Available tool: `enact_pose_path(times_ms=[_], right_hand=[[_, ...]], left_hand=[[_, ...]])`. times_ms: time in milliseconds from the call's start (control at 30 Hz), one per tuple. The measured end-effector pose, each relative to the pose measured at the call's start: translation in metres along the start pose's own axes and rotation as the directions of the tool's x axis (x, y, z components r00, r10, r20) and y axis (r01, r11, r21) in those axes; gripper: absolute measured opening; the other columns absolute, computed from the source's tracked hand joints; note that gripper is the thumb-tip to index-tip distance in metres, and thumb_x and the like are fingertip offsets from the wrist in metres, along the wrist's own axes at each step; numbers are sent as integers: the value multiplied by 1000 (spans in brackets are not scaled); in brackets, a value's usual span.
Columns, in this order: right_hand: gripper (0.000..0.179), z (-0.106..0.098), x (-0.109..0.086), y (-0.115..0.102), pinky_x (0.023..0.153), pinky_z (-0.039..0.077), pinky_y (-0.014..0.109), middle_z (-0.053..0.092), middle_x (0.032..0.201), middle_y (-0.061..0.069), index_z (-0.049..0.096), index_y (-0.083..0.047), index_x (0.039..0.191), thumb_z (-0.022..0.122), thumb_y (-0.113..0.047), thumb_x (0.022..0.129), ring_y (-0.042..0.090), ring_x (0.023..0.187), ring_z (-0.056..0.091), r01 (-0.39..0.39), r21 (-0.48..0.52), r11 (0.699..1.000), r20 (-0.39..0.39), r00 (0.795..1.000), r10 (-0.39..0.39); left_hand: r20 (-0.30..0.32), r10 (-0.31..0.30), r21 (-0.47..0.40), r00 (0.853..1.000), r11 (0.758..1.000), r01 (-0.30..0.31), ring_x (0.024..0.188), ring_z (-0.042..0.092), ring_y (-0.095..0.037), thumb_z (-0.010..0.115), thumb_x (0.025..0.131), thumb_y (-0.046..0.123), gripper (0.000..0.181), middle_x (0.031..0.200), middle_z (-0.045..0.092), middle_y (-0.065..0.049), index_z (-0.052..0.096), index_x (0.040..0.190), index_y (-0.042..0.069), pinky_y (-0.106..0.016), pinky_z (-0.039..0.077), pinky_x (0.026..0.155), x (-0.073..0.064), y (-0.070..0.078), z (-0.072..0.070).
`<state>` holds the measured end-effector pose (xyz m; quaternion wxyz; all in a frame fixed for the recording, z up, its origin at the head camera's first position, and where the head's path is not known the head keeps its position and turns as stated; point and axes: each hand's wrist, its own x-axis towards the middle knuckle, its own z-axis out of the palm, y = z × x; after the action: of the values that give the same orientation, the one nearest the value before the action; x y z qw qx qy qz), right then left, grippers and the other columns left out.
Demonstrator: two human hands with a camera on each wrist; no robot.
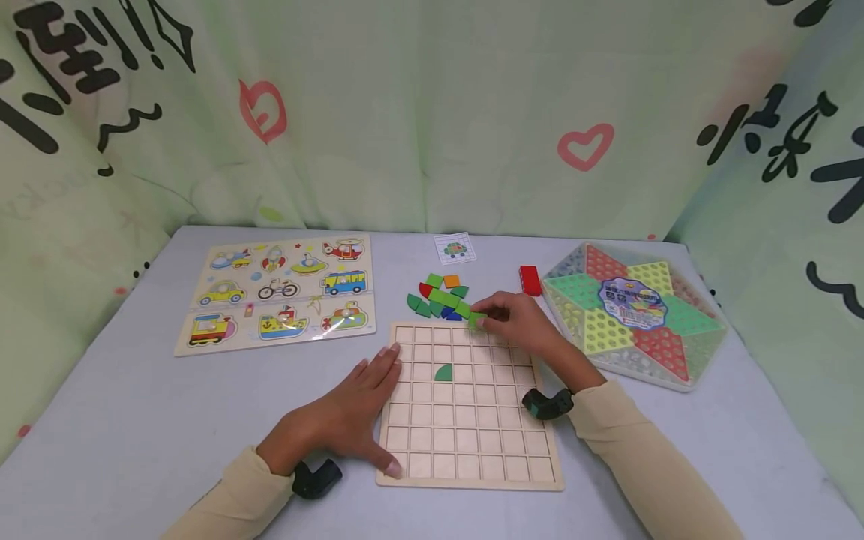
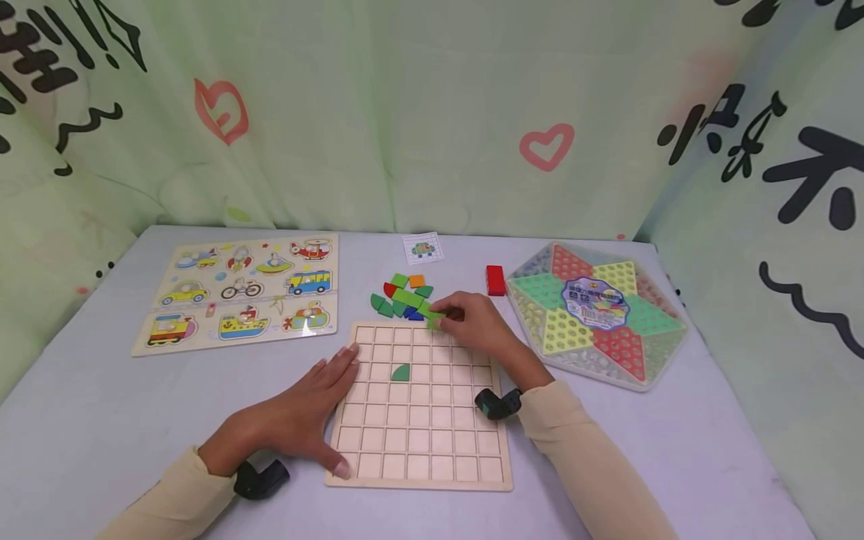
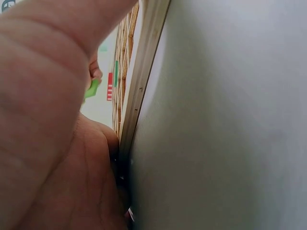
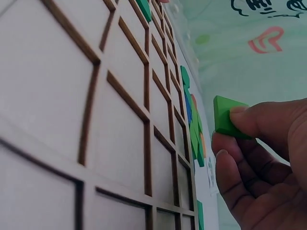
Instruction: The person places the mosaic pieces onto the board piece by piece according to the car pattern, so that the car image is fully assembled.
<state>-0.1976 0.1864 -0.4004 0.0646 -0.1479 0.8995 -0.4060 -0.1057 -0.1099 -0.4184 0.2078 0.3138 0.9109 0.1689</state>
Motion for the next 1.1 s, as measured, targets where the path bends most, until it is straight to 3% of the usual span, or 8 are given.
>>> enact_pose_path(times_ms=[300, 467, 600, 767, 933, 1100], right_hand=[[20, 7, -13, -4, 74, 52, 31, 68, 96, 2, 74, -4, 107, 67, -1, 88, 16, 81, 60, 86, 2, 996, 145, 986, -85], [19, 9, -19, -9, 74, 52, 30, 68, 97, 0, 75, -7, 106, 68, -3, 88, 15, 82, 60, 67, -9, 998, 201, 978, -64], [17, 12, -23, -13, 72, 51, 30, 67, 94, -4, 76, -10, 103, 70, -5, 88, 14, 80, 58, 39, -33, 999, 223, 974, -31], [16, 16, -29, -19, 70, 52, 30, 67, 91, -4, 76, -10, 100, 69, -3, 87, 13, 79, 58, 87, -33, 996, 254, 964, -76], [14, 18, -31, -21, 71, 52, 29, 69, 95, -4, 77, -10, 98, 70, -4, 88, 14, 87, 58, 79, -39, 996, 287, 956, -64], [13, 19, -32, -20, 72, 52, 29, 69, 94, -5, 77, -11, 97, 71, -5, 87, 16, 93, 58, 70, -50, 996, 275, 960, -54]], left_hand=[[-1, 11, -9, 1000, 1000, -11, 147, -8, -23, 78, 60, 70, 136, 163, -7, -9, 10, 155, 2, -44, 0, 117, 0, 0, 0], [0, 9, -9, 1000, 1000, -9, 147, -7, -23, 78, 60, 71, 136, 162, -7, -9, 10, 155, 2, -44, 1, 117, 0, 0, 0], [2, -4, -4, 1000, 1000, 4, 147, -7, -23, 79, 59, 71, 136, 163, -7, -8, 10, 155, 2, -44, 1, 117, 0, 1, 0], [-1, -8, -6, 1000, 1000, 8, 148, -6, -23, 79, 59, 70, 136, 163, -7, -9, 11, 155, 2, -43, 2, 117, 0, 2, 0], [-1, -17, -2, 1000, 1000, 17, 147, -6, -23, 79, 59, 69, 136, 163, -7, -8, 10, 155, 2, -43, 2, 117, -1, 3, 0], [-1, -22, -8, 1000, 1000, 22, 147, -7, -22, 80, 58, 70, 137, 163, -8, -7, 9, 156, 3, -42, 2, 117, 0, 3, 1]])
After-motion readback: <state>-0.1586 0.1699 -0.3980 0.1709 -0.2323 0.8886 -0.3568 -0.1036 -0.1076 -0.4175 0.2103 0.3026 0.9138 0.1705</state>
